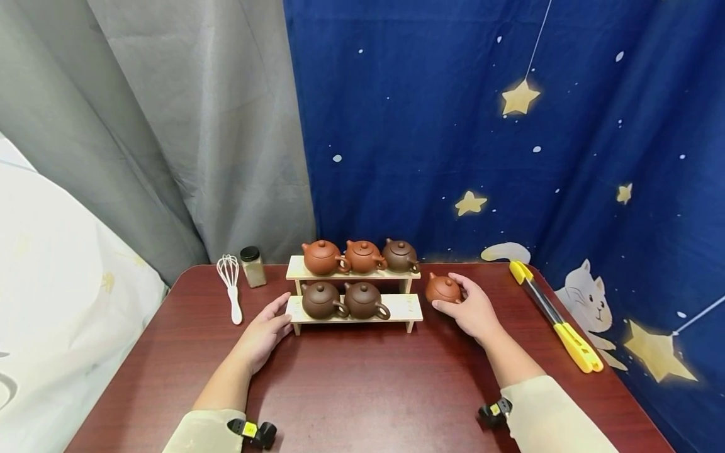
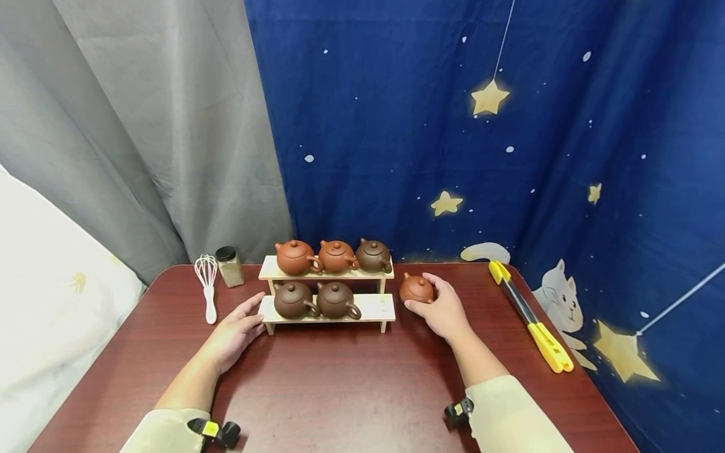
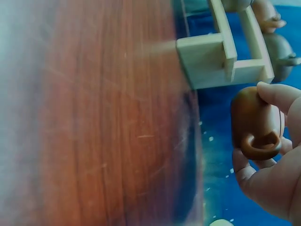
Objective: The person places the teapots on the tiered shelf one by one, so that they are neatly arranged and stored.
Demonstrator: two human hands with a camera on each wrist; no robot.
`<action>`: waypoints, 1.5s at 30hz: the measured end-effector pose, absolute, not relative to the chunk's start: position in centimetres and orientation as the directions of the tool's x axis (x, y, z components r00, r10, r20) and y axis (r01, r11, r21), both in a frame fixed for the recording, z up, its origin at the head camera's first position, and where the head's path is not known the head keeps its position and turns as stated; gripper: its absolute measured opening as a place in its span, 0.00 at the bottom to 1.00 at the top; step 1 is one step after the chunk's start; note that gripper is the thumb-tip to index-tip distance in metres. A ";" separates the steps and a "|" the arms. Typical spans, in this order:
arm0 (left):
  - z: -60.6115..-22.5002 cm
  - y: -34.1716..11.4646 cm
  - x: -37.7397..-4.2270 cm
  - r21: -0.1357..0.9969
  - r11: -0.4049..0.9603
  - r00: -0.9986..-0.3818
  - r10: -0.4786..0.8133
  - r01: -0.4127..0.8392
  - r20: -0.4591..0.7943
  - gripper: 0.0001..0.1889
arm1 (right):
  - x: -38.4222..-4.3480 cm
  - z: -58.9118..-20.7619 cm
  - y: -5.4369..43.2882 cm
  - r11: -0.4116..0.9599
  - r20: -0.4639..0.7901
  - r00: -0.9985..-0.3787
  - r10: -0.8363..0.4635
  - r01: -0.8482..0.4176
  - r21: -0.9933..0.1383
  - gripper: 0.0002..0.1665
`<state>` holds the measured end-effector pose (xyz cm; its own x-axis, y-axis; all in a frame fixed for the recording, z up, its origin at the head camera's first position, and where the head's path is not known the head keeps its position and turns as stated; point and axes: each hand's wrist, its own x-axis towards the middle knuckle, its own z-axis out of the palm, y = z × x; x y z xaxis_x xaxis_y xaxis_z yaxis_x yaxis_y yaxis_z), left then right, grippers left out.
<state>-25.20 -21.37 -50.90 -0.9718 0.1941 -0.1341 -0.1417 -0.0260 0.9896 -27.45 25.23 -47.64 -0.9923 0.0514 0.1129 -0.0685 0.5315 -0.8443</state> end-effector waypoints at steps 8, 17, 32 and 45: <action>-50.8 -21.4 -25.1 0.990 -0.016 -0.973 0.191 -0.138 -0.132 0.35 | -24.6 -45.7 24.4 0.505 0.163 -0.986 0.020 -0.131 -0.853 0.50; -50.8 -21.3 -25.2 0.990 -0.019 -0.972 0.194 -0.137 -0.131 0.35 | -23.5 -45.0 22.4 0.453 0.178 -0.983 -0.050 -0.181 -0.873 0.48; -50.7 -21.3 -25.1 0.990 -0.013 -0.972 0.189 -0.143 -0.138 0.35 | -25.0 -46.2 19.2 0.402 0.177 -0.976 -0.128 -0.214 -0.890 0.49; -50.7 -21.3 -25.1 0.990 -0.020 -0.974 0.185 -0.136 -0.131 0.36 | -25.9 -46.7 18.0 0.424 0.160 -0.978 -0.131 -0.201 -0.883 0.48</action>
<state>-25.09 -21.31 -50.70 -0.9740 0.1849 -0.1306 -0.1365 -0.0196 0.9904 -25.94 18.01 -46.65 -0.9783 -0.1314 0.1600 -0.2014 0.4243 -0.8828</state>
